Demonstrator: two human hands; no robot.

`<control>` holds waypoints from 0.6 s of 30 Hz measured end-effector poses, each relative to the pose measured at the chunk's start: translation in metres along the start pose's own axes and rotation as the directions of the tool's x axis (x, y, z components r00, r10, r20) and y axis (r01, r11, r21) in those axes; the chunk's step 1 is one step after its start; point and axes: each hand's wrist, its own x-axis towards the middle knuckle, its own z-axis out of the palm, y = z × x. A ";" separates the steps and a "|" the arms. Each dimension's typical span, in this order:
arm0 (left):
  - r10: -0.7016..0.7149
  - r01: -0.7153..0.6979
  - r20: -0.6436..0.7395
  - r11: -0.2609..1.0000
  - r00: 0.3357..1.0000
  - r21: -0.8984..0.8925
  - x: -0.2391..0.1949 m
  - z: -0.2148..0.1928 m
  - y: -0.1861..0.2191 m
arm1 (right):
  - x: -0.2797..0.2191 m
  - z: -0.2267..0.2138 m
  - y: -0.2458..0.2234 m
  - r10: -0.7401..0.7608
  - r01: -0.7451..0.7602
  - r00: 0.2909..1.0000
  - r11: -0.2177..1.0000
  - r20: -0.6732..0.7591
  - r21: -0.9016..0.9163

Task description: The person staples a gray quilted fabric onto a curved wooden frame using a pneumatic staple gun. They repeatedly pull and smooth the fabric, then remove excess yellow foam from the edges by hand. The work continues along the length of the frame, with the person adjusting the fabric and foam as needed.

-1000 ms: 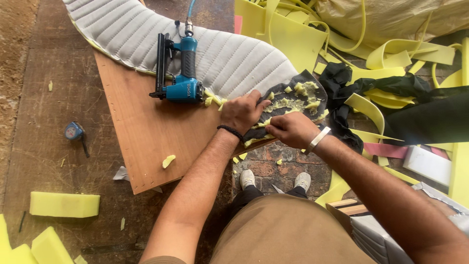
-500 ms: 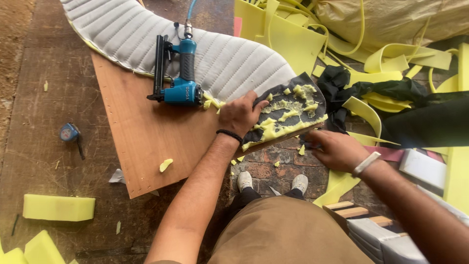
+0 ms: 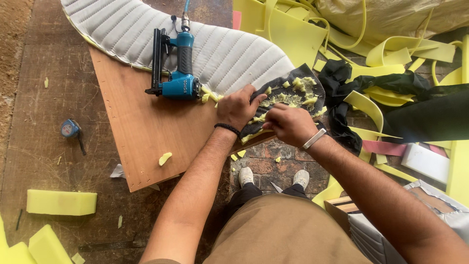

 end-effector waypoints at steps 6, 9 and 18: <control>0.005 -0.005 -0.010 1.000 1.000 0.017 -0.001 0.000 -0.002 | -0.002 -0.008 0.025 0.495 -0.459 0.865 0.846 -0.079 0.269; -0.009 0.009 0.010 0.999 1.000 0.039 0.000 -0.001 -0.003 | -0.006 -0.019 0.018 0.499 -0.467 0.867 0.798 0.018 0.382; -0.018 0.017 0.023 0.999 1.000 0.030 0.002 0.001 -0.003 | 0.003 -0.001 -0.021 0.126 -0.134 0.987 0.988 -0.096 -0.080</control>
